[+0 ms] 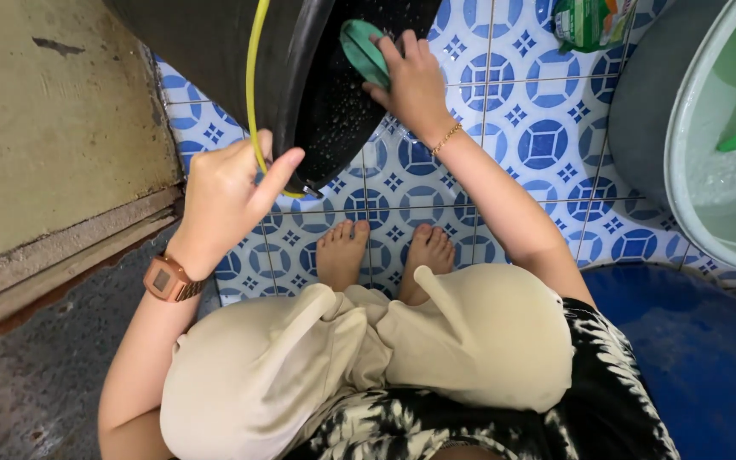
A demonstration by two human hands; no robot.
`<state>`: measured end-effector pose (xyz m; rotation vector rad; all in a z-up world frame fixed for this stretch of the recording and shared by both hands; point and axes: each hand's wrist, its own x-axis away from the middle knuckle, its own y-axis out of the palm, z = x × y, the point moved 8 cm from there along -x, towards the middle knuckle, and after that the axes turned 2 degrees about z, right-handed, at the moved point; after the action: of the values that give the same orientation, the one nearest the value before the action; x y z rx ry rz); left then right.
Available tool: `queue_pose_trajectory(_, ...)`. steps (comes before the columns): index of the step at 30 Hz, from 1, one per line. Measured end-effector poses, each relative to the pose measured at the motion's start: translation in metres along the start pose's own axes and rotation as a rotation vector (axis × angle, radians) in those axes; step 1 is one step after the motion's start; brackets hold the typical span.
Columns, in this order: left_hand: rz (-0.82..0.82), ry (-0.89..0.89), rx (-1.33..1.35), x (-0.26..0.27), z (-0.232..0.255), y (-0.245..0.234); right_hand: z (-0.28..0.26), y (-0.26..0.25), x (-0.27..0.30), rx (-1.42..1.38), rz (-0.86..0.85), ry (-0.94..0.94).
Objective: Cleaning a squat toilet and a bucket in a bathroom using a brush, detergent, and water.
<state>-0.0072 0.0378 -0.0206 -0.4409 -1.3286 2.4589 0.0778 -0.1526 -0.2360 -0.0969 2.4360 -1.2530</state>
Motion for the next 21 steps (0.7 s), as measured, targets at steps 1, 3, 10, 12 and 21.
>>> queue_pose_trajectory(1,0.000,-0.004,-0.001,0.000,0.002,-0.002,-0.002,0.004,0.004,-0.003,-0.002,-0.001)
queue_pose_trajectory(3,0.055,-0.064,0.037,-0.002,0.001,-0.012,-0.005,0.027,0.014,-0.089,-0.168,0.031)
queue_pose_trajectory(10,0.075,-0.011,-0.045,-0.027,0.037,-0.029,-0.065,0.059,0.054,-0.264,-0.310,-0.011)
queue_pose_trajectory(12,0.075,0.054,-0.120,-0.044,0.045,-0.028,-0.068,0.062,0.060,-0.351,-0.428,0.127)
queue_pose_trajectory(21,-0.042,0.337,0.252,-0.087,0.039,-0.021,-0.011,0.015,0.026,0.108,-0.057,0.015)
